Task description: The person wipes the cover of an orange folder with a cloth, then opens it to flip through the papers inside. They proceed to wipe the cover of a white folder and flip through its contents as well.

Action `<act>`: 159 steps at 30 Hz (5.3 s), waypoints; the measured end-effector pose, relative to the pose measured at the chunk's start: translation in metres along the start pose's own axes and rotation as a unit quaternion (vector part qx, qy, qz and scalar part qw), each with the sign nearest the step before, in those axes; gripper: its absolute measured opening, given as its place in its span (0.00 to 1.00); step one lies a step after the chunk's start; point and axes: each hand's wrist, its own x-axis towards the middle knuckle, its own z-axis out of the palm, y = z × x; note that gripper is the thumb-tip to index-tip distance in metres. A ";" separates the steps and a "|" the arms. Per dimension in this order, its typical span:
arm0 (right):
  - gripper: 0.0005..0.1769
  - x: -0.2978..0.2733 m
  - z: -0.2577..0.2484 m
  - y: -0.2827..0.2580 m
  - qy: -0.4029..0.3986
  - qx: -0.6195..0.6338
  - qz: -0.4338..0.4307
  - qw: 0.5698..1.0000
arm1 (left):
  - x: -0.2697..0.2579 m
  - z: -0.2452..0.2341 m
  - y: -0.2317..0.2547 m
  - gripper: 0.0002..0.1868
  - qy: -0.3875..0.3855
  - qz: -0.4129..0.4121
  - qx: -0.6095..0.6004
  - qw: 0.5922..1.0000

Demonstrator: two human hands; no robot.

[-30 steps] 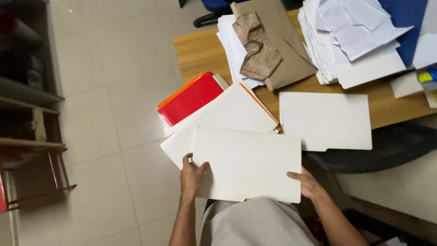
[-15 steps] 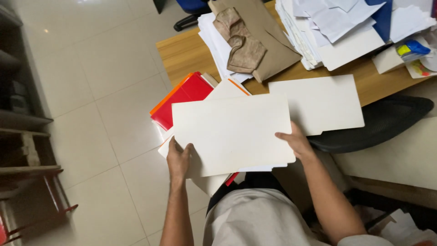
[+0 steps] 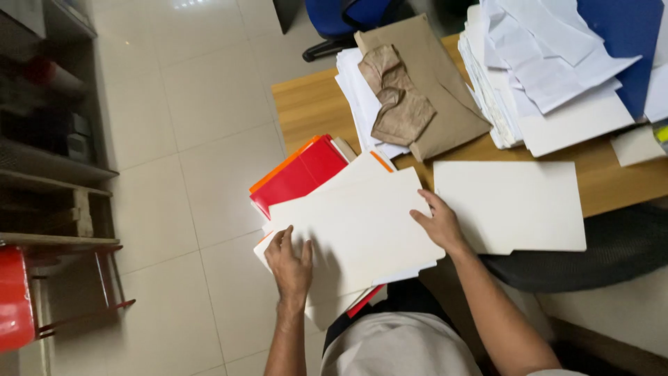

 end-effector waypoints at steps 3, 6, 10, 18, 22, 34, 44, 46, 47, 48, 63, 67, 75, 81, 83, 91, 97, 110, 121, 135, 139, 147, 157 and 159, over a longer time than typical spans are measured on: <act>0.32 0.013 -0.001 0.014 -0.015 0.044 -0.013 0.999 | 0.026 0.022 0.037 0.29 -0.015 0.040 -0.052 0.998; 0.29 0.020 -0.009 0.021 -0.032 0.055 -0.017 0.998 | 0.061 0.047 0.102 0.27 -0.055 0.117 -0.080 0.988; 0.29 0.022 -0.034 0.011 -0.064 0.091 0.049 0.993 | 0.134 0.117 0.173 0.31 -0.085 0.186 -0.056 0.977; 0.25 0.018 -0.097 0.042 -0.136 0.119 -0.038 0.983 | 0.254 0.230 0.240 0.40 -0.040 0.206 0.149 0.966; 0.24 0.027 -0.120 0.061 -0.130 0.130 -0.010 0.983 | 0.265 0.248 0.227 0.33 -0.028 0.186 0.176 0.966; 0.34 0.103 -0.140 0.032 -0.101 0.046 -0.028 0.993 | 0.222 0.141 0.275 0.11 -0.144 0.162 -0.211 0.953; 0.41 0.139 -0.096 -0.088 -0.083 -0.052 -0.378 0.921 | 0.126 -0.058 0.311 0.09 -0.170 0.475 -0.268 0.821; 0.28 0.132 -0.071 -0.094 -0.116 -0.081 -0.416 0.898 | 0.123 -0.089 0.302 0.09 -0.143 0.474 -0.266 0.827; 0.25 0.126 -0.060 -0.097 -0.223 0.022 -0.291 0.930 | 0.122 -0.103 0.296 0.11 -0.106 0.458 -0.247 0.847; 0.23 0.123 -0.052 -0.098 -0.318 0.121 -0.154 0.928 | 0.123 -0.114 0.293 0.13 -0.071 0.444 -0.229 0.863; 0.20 -0.013 0.082 -0.108 -0.266 -0.036 -0.508 0.818 | -0.010 -0.163 0.140 0.11 -0.166 0.394 -0.162 0.889; 0.24 -0.070 0.104 -0.070 -0.331 -0.005 -0.385 0.862 | -0.011 -0.115 0.088 0.10 -0.226 0.301 -0.137 0.916; 0.30 -0.084 0.131 -0.050 -0.123 0.096 -0.104 0.982 | 0.045 -0.053 0.050 0.28 0.103 0.245 0.116 0.957; 0.31 -0.080 0.111 -0.086 -0.146 -0.183 -0.336 0.912 | -0.026 -0.038 0.004 0.22 -0.197 0.217 0.104 0.950; 0.30 -0.077 0.117 -0.082 -0.165 -0.220 -0.344 0.898 | -0.039 -0.037 -0.005 0.22 -0.160 0.238 0.120 0.950; 0.05 -0.066 0.116 -0.094 -0.175 -0.231 -0.372 0.882 | -0.020 -0.066 -0.014 0.11 -0.145 0.249 0.032 0.957; 0.11 -0.042 0.116 -0.112 -0.102 -0.156 -0.222 0.957 | 0.022 -0.049 0.006 0.16 -0.208 0.188 0.019 0.960; 0.34 -0.058 0.090 -0.068 -0.164 -0.398 -0.090 0.898 | -0.001 0.059 -0.023 0.38 -0.109 0.351 0.158 0.917; 0.33 -0.047 0.073 -0.068 -0.230 -0.374 -0.098 0.893 | 0.000 0.066 0.016 0.44 -0.188 0.171 0.236 0.938; 0.34 0.013 -0.021 0.053 -0.142 -0.127 -0.047 0.980 | 0.045 0.110 0.095 0.41 -0.159 0.010 0.265 0.951; 0.34 0.029 -0.029 0.059 -0.178 -0.096 -0.021 0.979 | 0.012 0.143 0.094 0.39 -0.153 0.082 0.235 0.956; 0.42 0.061 -0.035 0.095 -0.263 0.272 0.090 0.921 | 0.060 0.156 0.098 0.39 -0.086 -0.043 0.243 0.965; 0.44 0.077 -0.035 0.094 -0.277 0.313 0.142 0.897 | -0.018 0.188 0.169 0.37 -0.185 0.099 0.245 0.946; 0.40 0.081 -0.039 0.082 -0.276 0.226 0.127 0.926 | -0.028 0.185 0.133 0.40 -0.082 0.138 0.220 0.962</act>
